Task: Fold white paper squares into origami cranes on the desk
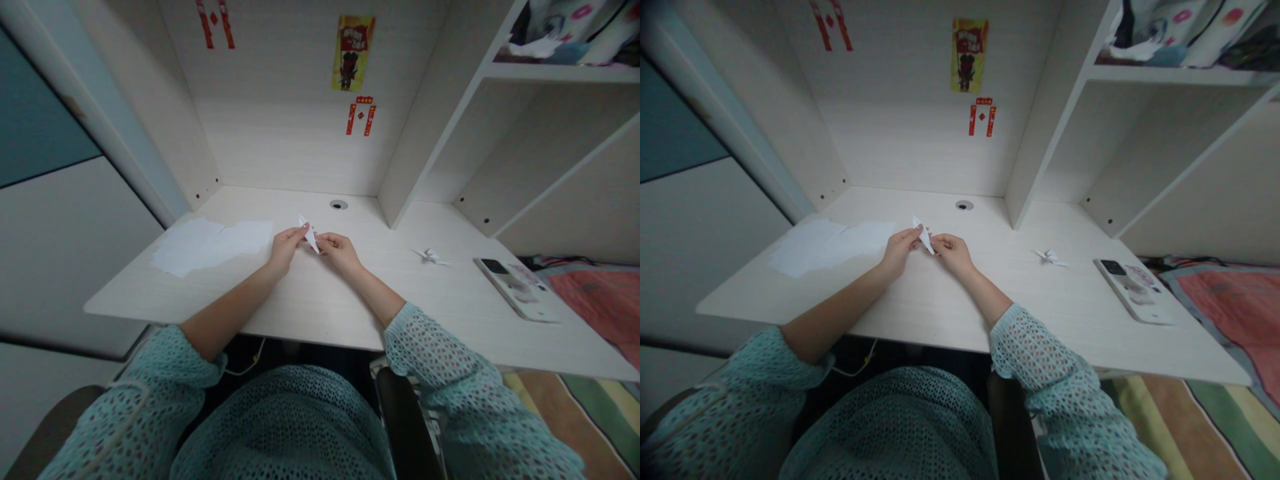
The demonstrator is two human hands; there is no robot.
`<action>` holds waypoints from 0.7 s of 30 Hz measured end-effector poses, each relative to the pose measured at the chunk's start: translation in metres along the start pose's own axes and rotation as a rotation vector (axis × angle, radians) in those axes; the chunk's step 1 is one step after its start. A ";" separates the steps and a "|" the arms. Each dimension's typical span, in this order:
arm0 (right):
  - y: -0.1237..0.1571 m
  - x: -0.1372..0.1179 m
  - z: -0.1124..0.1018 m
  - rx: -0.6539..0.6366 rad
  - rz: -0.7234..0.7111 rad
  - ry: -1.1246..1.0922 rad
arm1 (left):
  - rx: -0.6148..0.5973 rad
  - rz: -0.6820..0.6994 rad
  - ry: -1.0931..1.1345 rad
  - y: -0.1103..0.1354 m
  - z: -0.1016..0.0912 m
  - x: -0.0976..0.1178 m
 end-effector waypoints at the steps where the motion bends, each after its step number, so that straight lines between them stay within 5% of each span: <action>1: 0.001 -0.003 -0.001 0.027 -0.044 0.042 | -0.005 -0.008 0.015 0.000 0.001 0.000; 9: 0.011 -0.035 0.000 0.018 -0.420 0.389 | 0.021 0.035 0.004 0.002 0.001 0.003; 21: 0.005 -0.026 -0.005 0.029 -0.386 0.380 | -0.030 -0.059 -0.003 -0.004 -0.002 -0.001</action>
Point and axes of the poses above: each hand's wrist, its own y-axis away from the middle knuckle, its own z-axis out of the palm, x = y × z, the point moved 4 cm from there along -y, towards the middle knuckle, and after that the axes turned 5 degrees about -z, right-handed, at the moved point
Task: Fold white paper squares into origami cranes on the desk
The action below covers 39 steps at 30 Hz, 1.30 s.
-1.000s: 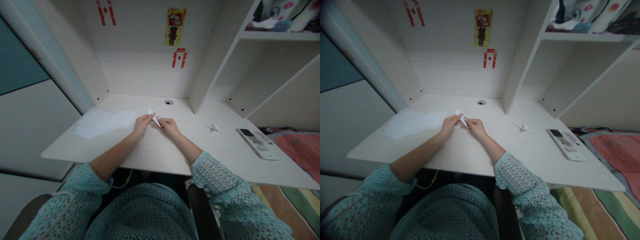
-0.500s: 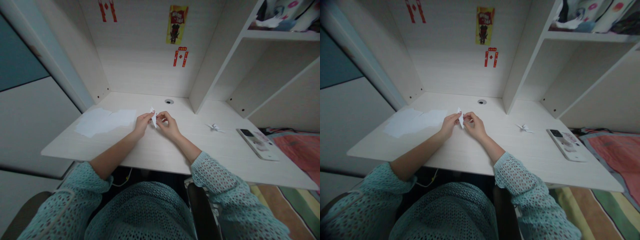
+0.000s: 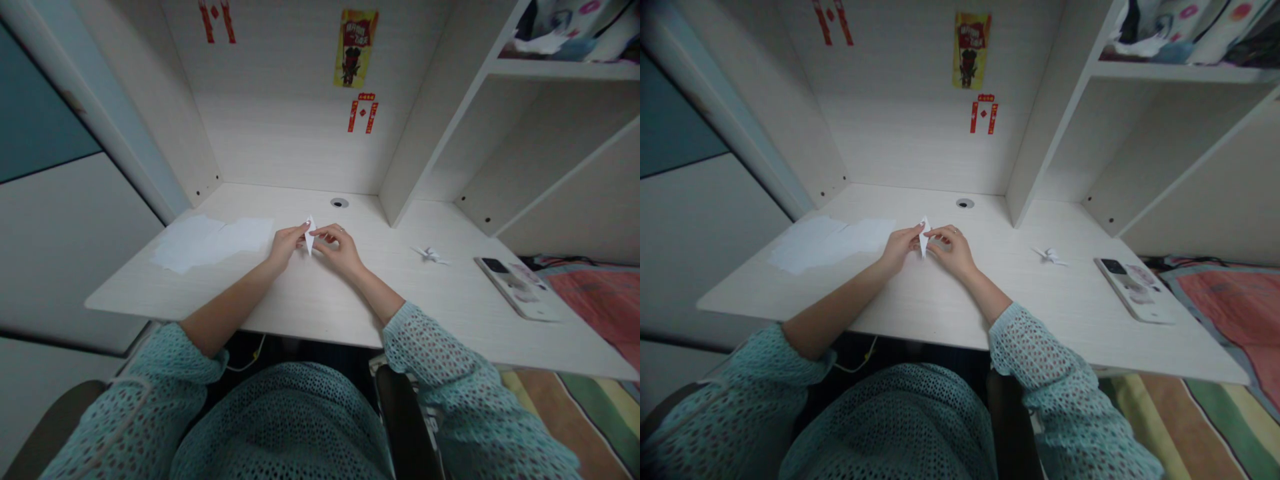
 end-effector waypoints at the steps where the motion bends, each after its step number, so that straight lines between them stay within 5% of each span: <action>1: 0.000 0.002 0.000 0.005 0.005 -0.008 | 0.006 0.018 -0.034 0.001 -0.001 0.002; 8: -0.001 0.013 -0.001 0.020 0.080 -0.040 | 0.032 0.195 -0.285 0.011 0.002 0.016; 17: -0.002 0.000 -0.005 0.082 -0.011 0.014 | -0.052 -0.110 -0.060 0.007 0.006 0.000; 28: 0.000 -0.015 -0.015 -0.086 -0.458 0.543 | -0.024 -0.131 -0.069 0.008 0.007 -0.001; 34: 0.001 -0.019 -0.012 -0.113 -0.542 0.553 | -0.068 -0.164 -0.067 0.010 0.009 0.001; 39: 0.000 -0.018 -0.010 -0.084 -0.475 0.511 | -0.091 -0.182 -0.063 0.010 0.010 -0.001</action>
Point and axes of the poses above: each hand's wrist, its own y-axis away from the middle knuckle, its own z-axis out of the palm, x = y × z, the point moved 4 cm from there along -y, towards the middle knuckle, and after that the axes turned 5 degrees about -z, right-handed, at the moved point
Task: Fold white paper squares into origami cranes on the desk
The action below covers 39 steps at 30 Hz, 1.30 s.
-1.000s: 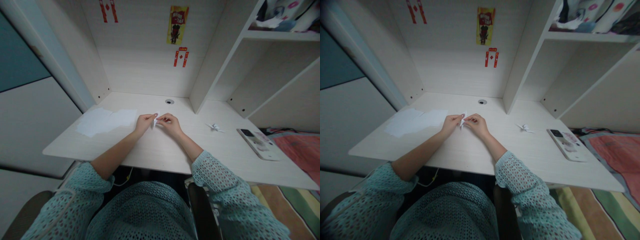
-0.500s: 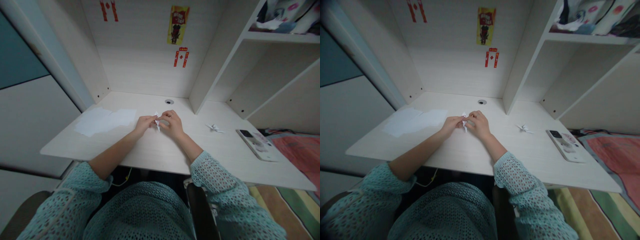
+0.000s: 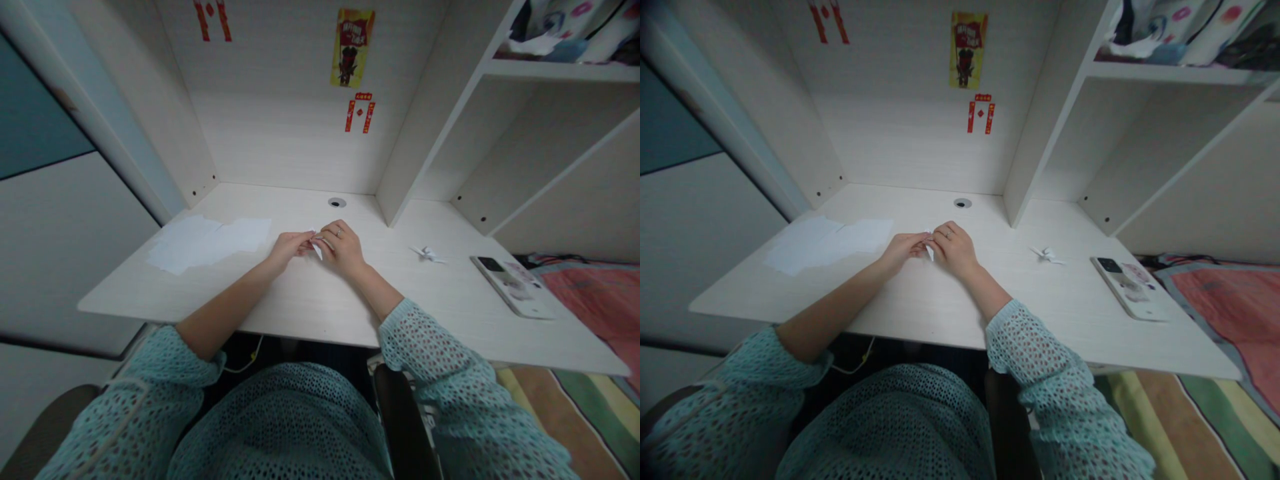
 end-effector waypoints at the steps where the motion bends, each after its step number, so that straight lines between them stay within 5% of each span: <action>1: 0.000 0.000 0.001 0.008 0.014 0.004 | -0.006 0.002 -0.002 0.000 0.000 -0.001; 22: 0.000 -0.002 -0.002 -0.025 -0.086 0.016 | 0.024 0.087 -0.077 -0.003 -0.002 0.001; 32: 0.001 0.000 0.002 -0.037 0.027 -0.099 | -0.006 0.143 -0.129 -0.001 -0.001 0.000; 39: 0.006 0.009 0.008 0.139 0.294 -0.280 | -0.004 0.075 -0.021 0.002 -0.001 0.006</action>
Point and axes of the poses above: each hand's wrist, its own y-axis away from the middle knuckle, its own z-axis out of the palm, x = y × z, the point moved 4 cm from there along -y, towards the middle knuckle, and after that the axes turned 5 degrees about -z, right-handed, at the moved point
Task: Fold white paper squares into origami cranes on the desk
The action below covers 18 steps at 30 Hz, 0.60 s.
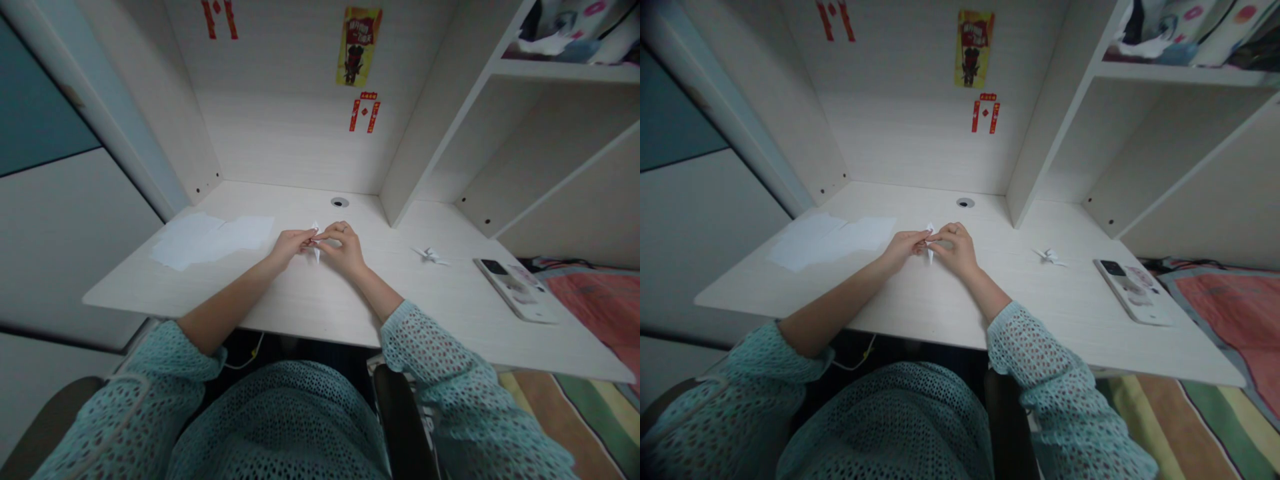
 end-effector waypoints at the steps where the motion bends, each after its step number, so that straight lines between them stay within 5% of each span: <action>1: 0.001 0.002 0.002 0.012 0.036 -0.030 | 0.005 -0.010 0.008 0.000 0.000 -0.001; 18: 0.000 0.011 0.006 0.076 0.252 -0.273 | -0.009 0.081 -0.108 0.003 0.001 -0.002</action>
Point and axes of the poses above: each hand's wrist, its own y-axis away from the middle knuckle, its own z-axis out of the palm, x = y × z, the point moved 4 cm from there along -y, towards the middle knuckle, and after that the axes turned 5 degrees about -z, right-handed, at the moved point
